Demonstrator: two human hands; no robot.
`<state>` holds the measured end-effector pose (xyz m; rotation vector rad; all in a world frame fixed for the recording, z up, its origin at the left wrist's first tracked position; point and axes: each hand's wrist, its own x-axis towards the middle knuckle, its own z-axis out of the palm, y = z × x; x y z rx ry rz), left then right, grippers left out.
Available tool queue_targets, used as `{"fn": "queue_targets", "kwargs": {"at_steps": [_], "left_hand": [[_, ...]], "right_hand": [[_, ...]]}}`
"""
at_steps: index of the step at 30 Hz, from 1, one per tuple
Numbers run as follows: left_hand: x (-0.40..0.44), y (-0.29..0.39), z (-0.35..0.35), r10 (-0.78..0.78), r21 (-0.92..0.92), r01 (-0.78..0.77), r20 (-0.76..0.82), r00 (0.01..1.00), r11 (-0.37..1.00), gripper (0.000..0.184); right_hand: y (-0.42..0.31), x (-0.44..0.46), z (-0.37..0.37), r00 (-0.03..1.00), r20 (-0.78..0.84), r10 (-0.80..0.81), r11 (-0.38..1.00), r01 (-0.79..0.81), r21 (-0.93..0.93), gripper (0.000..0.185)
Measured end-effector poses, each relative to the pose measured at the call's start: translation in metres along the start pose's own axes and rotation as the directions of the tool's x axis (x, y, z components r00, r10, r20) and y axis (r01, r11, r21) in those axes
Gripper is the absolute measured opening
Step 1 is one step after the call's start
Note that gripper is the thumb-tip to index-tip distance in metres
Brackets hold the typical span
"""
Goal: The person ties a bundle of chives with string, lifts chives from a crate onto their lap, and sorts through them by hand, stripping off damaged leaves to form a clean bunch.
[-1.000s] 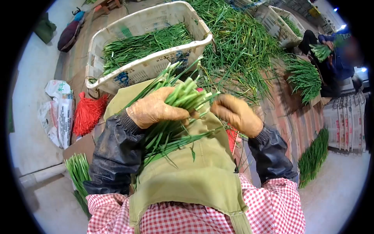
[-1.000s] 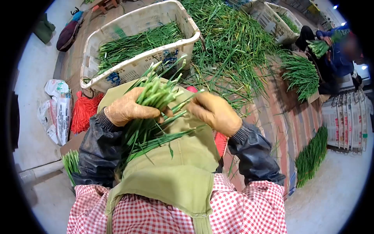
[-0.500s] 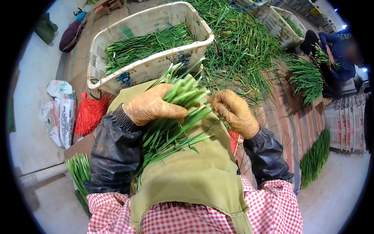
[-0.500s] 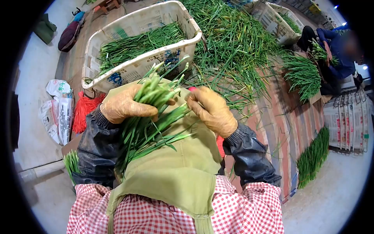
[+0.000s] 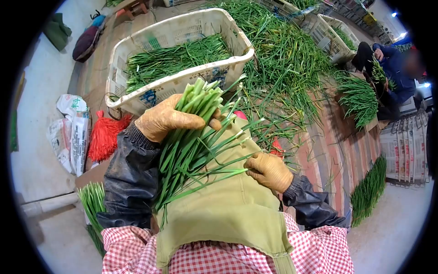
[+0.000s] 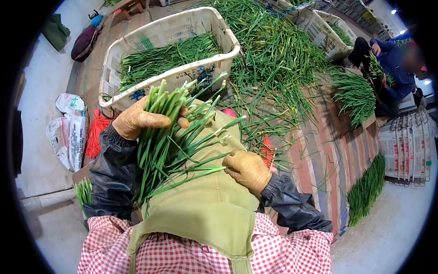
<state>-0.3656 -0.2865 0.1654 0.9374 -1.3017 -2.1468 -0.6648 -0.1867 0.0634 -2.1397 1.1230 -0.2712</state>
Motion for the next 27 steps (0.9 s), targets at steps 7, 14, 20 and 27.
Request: {"fn": "queue_targets", "kwargs": {"at_steps": [7, 14, 20, 27], "left_hand": [[-0.007, 0.003, 0.004, 0.005, 0.083, -0.003, -0.021, 1.000, 0.997, 0.049], [-0.021, 0.012, 0.026, -0.021, -0.080, 0.021, -0.006, 1.000, 0.997, 0.046], [-0.093, 0.049, -0.004, 0.257, -0.015, -0.271, -0.271, 0.928, 0.962, 0.059], [-0.170, 0.103, -0.008, 0.396, 0.139, -0.380, -0.496, 0.773, 0.915, 0.056]], "right_hand": [[-0.030, 0.021, -0.044, 0.978, -0.137, -0.154, 0.978, 0.131, -0.165, 0.012], [-0.087, 0.094, -0.081, 0.913, -0.295, -0.281, 0.953, 0.231, -0.194, 0.021], [-0.071, 0.207, -0.090, 0.789, -0.444, -0.425, 0.904, 0.346, -0.249, 0.043], [-0.102, 0.186, 0.035, 0.769, 0.327, -0.549, 0.709, 0.636, -0.306, 0.063]]}}
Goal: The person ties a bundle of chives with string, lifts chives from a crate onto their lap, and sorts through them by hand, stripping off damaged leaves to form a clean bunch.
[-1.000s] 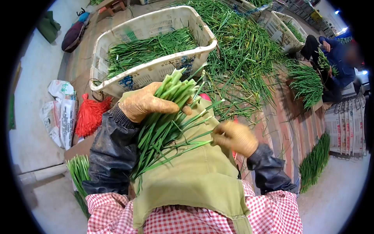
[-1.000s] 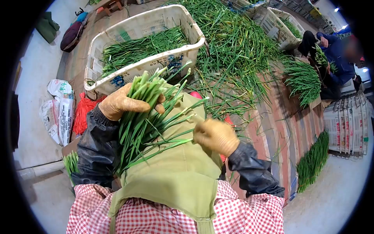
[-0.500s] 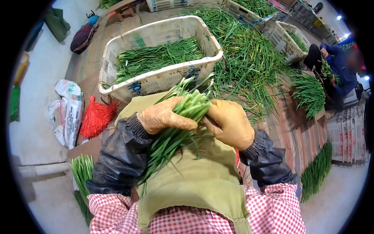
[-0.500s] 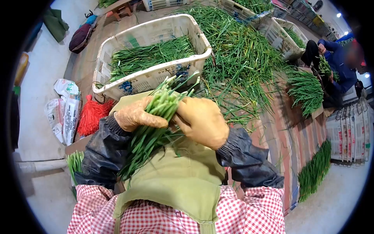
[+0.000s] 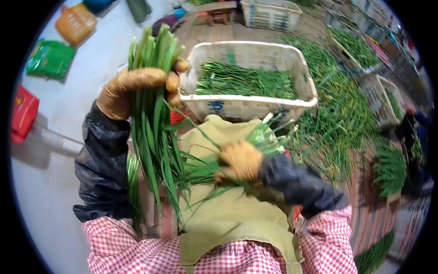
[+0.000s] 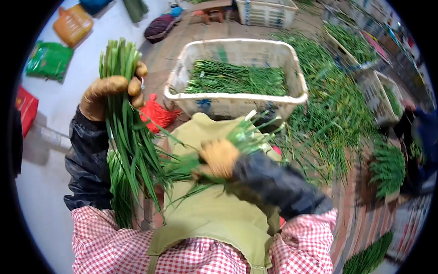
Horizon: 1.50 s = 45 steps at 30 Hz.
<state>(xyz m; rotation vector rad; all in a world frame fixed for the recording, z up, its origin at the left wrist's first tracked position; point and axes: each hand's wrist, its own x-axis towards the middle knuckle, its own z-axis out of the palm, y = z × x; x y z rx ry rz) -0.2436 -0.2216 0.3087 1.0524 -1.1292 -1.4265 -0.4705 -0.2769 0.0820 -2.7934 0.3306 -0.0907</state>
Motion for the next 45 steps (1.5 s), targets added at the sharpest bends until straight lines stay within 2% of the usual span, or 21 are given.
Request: {"fn": "queue_targets", "kwargs": {"at_steps": [5, 6, 7, 9, 11, 12, 14, 15, 18, 21, 24, 25, 28, 29, 32, 35, 37, 40, 42, 44, 45], "left_hand": [[-0.027, 0.056, -0.033, -0.032, -0.070, 0.025, -0.104, 0.994, 0.997, 0.050], [-0.029, 0.052, -0.031, -0.056, -0.095, 0.048, -0.091, 0.994, 0.994, 0.049], [-0.029, 0.042, -0.024, -0.049, -0.043, 0.043, -0.144, 0.988, 0.998, 0.046], [-0.022, 0.009, -0.004, -0.205, -0.122, 0.192, -0.107, 0.973, 0.974, 0.044], [0.004, -0.048, 0.006, -0.332, -0.163, 0.341, 0.080, 0.940, 0.926, 0.047], [0.016, -0.075, 0.019, -0.345, -0.189, 0.381, 0.199, 0.917, 0.905, 0.050], [0.036, -0.116, 0.047, -0.400, -0.236, 0.486, 0.331, 0.854, 0.841, 0.053], [0.051, -0.136, 0.059, -0.382, -0.231, 0.497, 0.405, 0.831, 0.836, 0.053], [0.076, -0.165, 0.099, -0.348, -0.246, 0.537, 0.537, 0.769, 0.807, 0.051], [0.091, -0.186, 0.105, -0.374, -0.229, 0.597, 0.596, 0.710, 0.769, 0.048], [0.088, -0.188, 0.095, -0.365, -0.338, 0.583, 0.528, 0.767, 0.739, 0.048], [0.087, -0.190, 0.094, -0.348, -0.391, 0.590, 0.534, 0.770, 0.706, 0.048], [0.091, -0.192, 0.106, -0.434, -0.312, 0.659, 0.552, 0.712, 0.684, 0.044], [0.089, -0.194, 0.114, -0.480, -0.297, 0.692, 0.544, 0.689, 0.657, 0.044], [0.096, -0.219, 0.119, -0.515, -0.307, 0.809, 0.645, 0.564, 0.502, 0.045], [0.098, -0.228, 0.113, -0.613, -0.277, 0.877, 0.631, 0.475, 0.394, 0.045], [0.090, -0.229, 0.103, -0.548, -0.262, 0.825, 0.642, 0.537, 0.501, 0.047], [0.076, -0.238, 0.088, -0.616, -0.032, 0.761, 0.566, 0.548, 0.648, 0.049], [0.081, -0.233, 0.073, -0.574, 0.259, 0.560, 0.641, 0.510, 0.787, 0.063], [0.108, -0.242, 0.044, -0.339, 0.613, -0.064, 0.517, 0.786, 0.787, 0.068], [0.115, -0.225, 0.044, -0.447, 0.742, 0.200, 0.147, 0.882, 0.640, 0.062]], "right_hand": [[-0.016, -0.088, 0.012, 0.982, 0.113, 0.152, 0.987, -0.156, 0.023, 0.046], [0.002, -0.113, 0.002, 0.968, -0.166, 0.187, 0.978, -0.167, 0.122, 0.043], [0.024, -0.138, -0.009, 0.931, -0.108, 0.349, 0.936, -0.343, 0.073, 0.030], [0.077, -0.205, -0.019, 0.765, -0.086, 0.639, 0.766, -0.642, -0.018, 0.045], [0.080, -0.229, -0.054, 0.364, 0.051, 0.930, 0.335, -0.782, -0.526, 0.060], [0.095, -0.242, -0.058, 0.500, -0.053, 0.864, 0.469, -0.839, -0.275, 0.062], [0.107, -0.239, -0.083, 0.672, -0.353, 0.651, 0.758, -0.601, 0.254, 0.058], [0.094, -0.213, -0.104, 0.618, -0.431, 0.657, 0.737, -0.409, 0.537, 0.050], [0.061, -0.141, -0.125, 0.622, -0.607, 0.495, 0.676, 0.164, 0.719, 0.056], [0.037, -0.101, -0.106, 0.893, -0.271, 0.359, 0.554, 0.029, 0.832, 0.069], [0.059, -0.101, -0.094, 0.744, -0.269, 0.612, 0.177, 0.204, 0.963, 0.098], [0.065, -0.105, -0.086, 0.818, -0.316, 0.480, 0.132, 0.289, 0.948, 0.104], [0.056, -0.093, -0.056, 0.890, 0.004, 0.456, 0.023, -0.016, 1.000, 0.106], [0.059, -0.093, -0.034, 0.928, -0.269, 0.259, -0.089, 0.300, 0.950, 0.097], [0.057, -0.087, -0.049, 0.912, -0.292, 0.289, -0.073, 0.325, 0.943, 0.069], [0.061, -0.083, -0.023, 0.884, -0.227, 0.410, -0.315, 0.370, 0.874, 0.045], [0.056, -0.081, -0.020, 0.799, -0.213, 0.563, -0.403, 0.490, 0.773, 0.034], [0.089, -0.102, -0.041, 0.663, -0.306, 0.683, -0.227, 0.591, 0.774, 0.034], [0.123, -0.150, -0.088, 0.452, -0.448, 0.771, 0.202, 0.493, 0.846, 0.034], [0.161, -0.204, -0.135, 0.136, -0.533, 0.835, 0.349, 0.617, 0.705, 0.024], [0.163, -0.223, -0.159, 0.029, -0.566, 0.824, 0.444, 0.589, 0.675, 0.018]]}}
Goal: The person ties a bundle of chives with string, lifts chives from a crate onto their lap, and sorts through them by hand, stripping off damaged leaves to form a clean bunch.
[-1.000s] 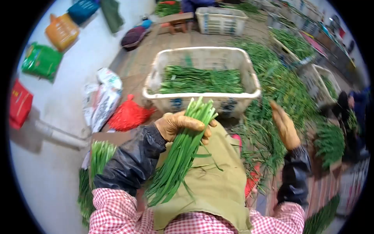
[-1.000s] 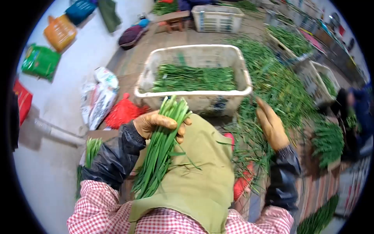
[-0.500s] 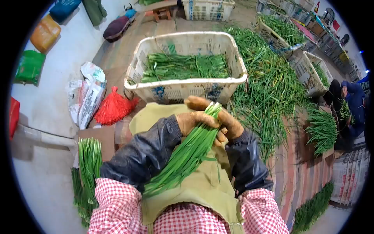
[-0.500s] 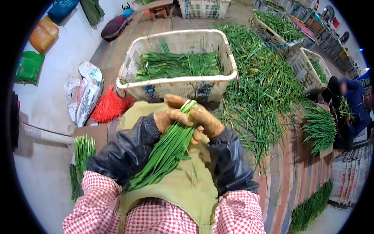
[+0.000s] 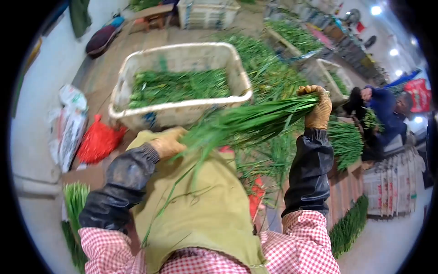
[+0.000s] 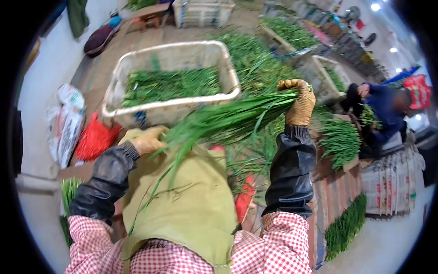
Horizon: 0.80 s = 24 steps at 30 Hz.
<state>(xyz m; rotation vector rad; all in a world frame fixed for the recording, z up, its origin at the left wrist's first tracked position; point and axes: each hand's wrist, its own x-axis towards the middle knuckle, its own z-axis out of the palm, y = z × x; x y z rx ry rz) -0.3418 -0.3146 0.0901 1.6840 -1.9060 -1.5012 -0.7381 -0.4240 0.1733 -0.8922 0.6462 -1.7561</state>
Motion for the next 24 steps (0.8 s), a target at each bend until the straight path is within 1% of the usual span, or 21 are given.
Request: {"fn": "queue_targets", "kwargs": {"at_steps": [1, 2, 3, 4, 6, 8, 9, 10, 11, 12, 13, 14, 16, 17, 18, 19, 20, 21, 22, 23, 24], "left_hand": [[0.012, 0.011, -0.010, 0.151, 0.007, -0.151, -0.159, 0.976, 0.988, 0.057], [0.022, 0.020, -0.020, 0.281, 0.028, -0.286, -0.314, 0.907, 0.958, 0.054], [0.024, 0.054, -0.021, 0.493, 0.143, -0.479, -0.405, 0.770, 0.866, 0.052], [0.021, 0.100, -0.015, 0.669, 0.274, -0.623, -0.464, 0.581, 0.732, 0.051], [0.022, 0.166, 0.005, 0.858, 0.499, -0.728, -0.449, 0.248, 0.471, 0.047], [0.024, 0.206, 0.029, 0.948, 0.636, -0.735, -0.316, 0.028, 0.234, 0.038], [0.032, 0.201, 0.041, 0.949, 0.643, -0.704, -0.270, 0.161, 0.302, 0.033], [0.048, 0.186, 0.059, 0.931, 0.654, -0.664, -0.222, 0.290, 0.363, 0.030], [0.062, 0.157, 0.067, 0.832, 0.719, -0.516, -0.158, 0.532, 0.466, 0.032], [0.079, 0.115, 0.067, 0.672, 0.787, -0.340, -0.123, 0.731, 0.515, 0.036], [0.099, 0.070, 0.069, 0.634, 0.860, -0.180, -0.195, 0.749, 0.477, 0.029], [0.111, 0.033, 0.059, 0.390, 0.894, -0.040, -0.154, 0.908, 0.447, 0.025], [0.135, -0.044, 0.035, 0.167, 0.866, 0.201, -0.306, 0.937, 0.459, 0.030], [0.125, -0.051, 0.012, 0.084, 0.838, 0.288, -0.366, 0.927, 0.464, 0.035], [0.106, -0.041, -0.013, 0.000, 0.804, 0.374, -0.422, 0.907, 0.462, 0.040], [0.073, 0.001, -0.036, -0.072, 0.782, 0.396, -0.415, 0.907, 0.482, 0.050], [0.034, 0.045, -0.055, -0.140, 0.761, 0.415, -0.401, 0.905, 0.499, 0.061], [0.010, 0.067, -0.070, -0.066, 0.730, 0.374, -0.413, 0.908, 0.572, 0.071], [-0.004, 0.090, -0.081, 0.027, 0.706, 0.308, -0.420, 0.907, 0.638, 0.082], [-0.010, 0.105, -0.093, 0.130, 0.651, 0.190, -0.410, 0.903, 0.735, 0.086], [-0.009, 0.108, -0.107, 0.235, 0.590, 0.050, -0.396, 0.888, 0.806, 0.091]], "right_hand": [[-0.021, 0.003, 0.009, 0.995, 0.039, -0.093, 0.989, 0.097, -0.113, 0.018], [-0.033, 0.001, 0.020, 0.982, 0.083, -0.170, 0.959, 0.184, -0.217, 0.017], [-0.039, -0.001, 0.031, 0.977, 0.097, -0.191, 0.932, 0.211, -0.295, 0.018], [-0.041, -0.003, 0.042, 0.972, 0.111, -0.206, 0.901, 0.233, -0.366, 0.018], [-0.041, -0.014, 0.062, 0.979, 0.153, -0.135, 0.885, 0.189, -0.426, 0.014], [-0.031, -0.027, 0.071, 0.984, 0.119, -0.134, 0.860, 0.176, -0.479, 0.012], [-0.025, -0.031, 0.072, 0.995, 0.089, -0.054, 0.953, 0.078, -0.294, 0.011], [-0.026, -0.027, 0.063, 0.994, 0.089, -0.057, 0.952, 0.081, -0.294, 0.011], [-0.032, -0.016, 0.046, 0.995, -0.015, -0.102, 0.961, 0.094, -0.259, 0.011], [-0.040, -0.004, 0.029, 0.982, -0.114, -0.149, 0.967, 0.121, -0.224, 0.011], [-0.046, 0.006, 0.012, 0.977, -0.112, -0.182, 0.978, 0.168, -0.123, 0.011], [-0.052, 0.015, -0.001, 0.956, -0.183, -0.230, 0.963, 0.197, -0.182, 0.011], [-0.062, 0.023, -0.005, 0.921, -0.220, -0.321, 0.931, 0.264, -0.253, 0.010], [-0.063, 0.025, 0.000, 0.913, -0.208, -0.350, 0.910, 0.279, -0.308, 0.010], [-0.063, 0.027, 0.007, 0.905, -0.196, -0.377, 0.886, 0.291, -0.362, 0.009], [-0.059, 0.035, 0.007, 0.906, -0.156, -0.393, 0.876, 0.318, -0.362, 0.008], [-0.056, 0.032, 0.021, 0.899, -0.108, -0.423, 0.841, 0.346, -0.415, 0.008], [-0.052, 0.025, 0.033, 0.904, 0.000, -0.427, 0.782, 0.369, -0.503, 0.012], [-0.039, 0.032, 0.032, 0.895, 0.093, -0.436, 0.730, 0.412, -0.546, 0.015], [-0.033, 0.023, 0.052, 0.749, 0.357, -0.559, 0.295, 0.581, -0.758, 0.016], [-0.060, 0.023, 0.040, 0.722, 0.343, -0.601, 0.250, 0.578, -0.777, 0.016]]}}
